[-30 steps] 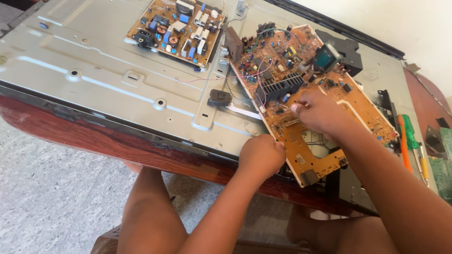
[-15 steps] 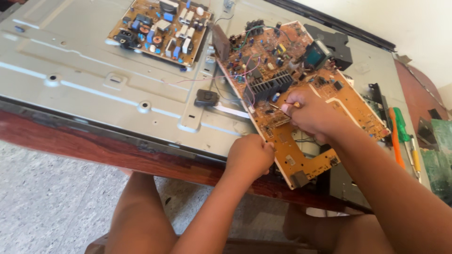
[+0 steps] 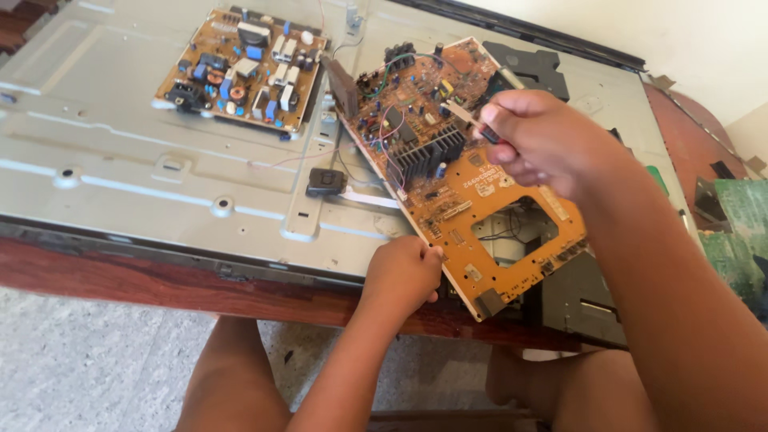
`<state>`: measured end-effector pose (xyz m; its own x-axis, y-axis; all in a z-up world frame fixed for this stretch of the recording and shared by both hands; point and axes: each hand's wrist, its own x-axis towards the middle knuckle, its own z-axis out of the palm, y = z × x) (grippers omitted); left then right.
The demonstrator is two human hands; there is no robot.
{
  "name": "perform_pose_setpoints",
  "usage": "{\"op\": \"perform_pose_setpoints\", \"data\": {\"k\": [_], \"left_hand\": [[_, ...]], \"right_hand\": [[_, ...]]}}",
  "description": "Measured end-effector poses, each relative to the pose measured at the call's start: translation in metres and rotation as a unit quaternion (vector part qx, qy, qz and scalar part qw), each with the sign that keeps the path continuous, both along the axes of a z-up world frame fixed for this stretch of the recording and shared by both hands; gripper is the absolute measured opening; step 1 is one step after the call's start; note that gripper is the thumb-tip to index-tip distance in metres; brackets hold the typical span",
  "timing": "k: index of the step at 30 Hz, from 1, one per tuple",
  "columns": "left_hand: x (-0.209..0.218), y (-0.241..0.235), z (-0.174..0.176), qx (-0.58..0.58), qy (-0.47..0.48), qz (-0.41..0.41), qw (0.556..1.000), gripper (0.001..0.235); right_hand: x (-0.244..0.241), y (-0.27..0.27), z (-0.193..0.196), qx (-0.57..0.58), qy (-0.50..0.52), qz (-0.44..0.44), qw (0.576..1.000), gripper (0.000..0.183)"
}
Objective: The person uses a multimeter to test points on a disassembled television circuit board. They repeatedly place the probes on different components and connections while holding the board steady.
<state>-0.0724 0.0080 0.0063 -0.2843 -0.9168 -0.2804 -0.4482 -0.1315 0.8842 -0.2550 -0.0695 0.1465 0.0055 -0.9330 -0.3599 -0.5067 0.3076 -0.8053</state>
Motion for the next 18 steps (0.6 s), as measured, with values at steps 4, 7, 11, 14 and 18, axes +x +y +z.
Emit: {"op": "perform_pose_setpoints", "data": {"k": [4,7,11,14,18], "left_hand": [[0.002,0.003,0.006,0.031,0.043,0.016,0.998,0.038],[0.008,0.004,0.017,-0.03,-0.009,0.036,0.999,0.033],[0.026,0.001,0.032,-0.297,-0.163,0.109,0.934,0.024],[0.034,-0.015,0.047,-0.336,-0.135,0.094,0.927,0.014],[0.027,-0.036,0.06,-0.509,-0.179,0.048,0.841,0.024]], "right_hand": [[-0.018,0.03,-0.004,-0.174,0.25,0.076,0.95,0.029],[-0.035,0.041,-0.016,-0.178,0.333,0.142,0.915,0.034],[-0.056,0.043,-0.015,-0.135,0.368,0.074,0.917,0.043],[-0.06,0.045,-0.023,-0.089,0.376,0.042,0.921,0.053],[-0.062,0.051,-0.057,-0.204,0.392,0.125,0.888,0.063]]}}
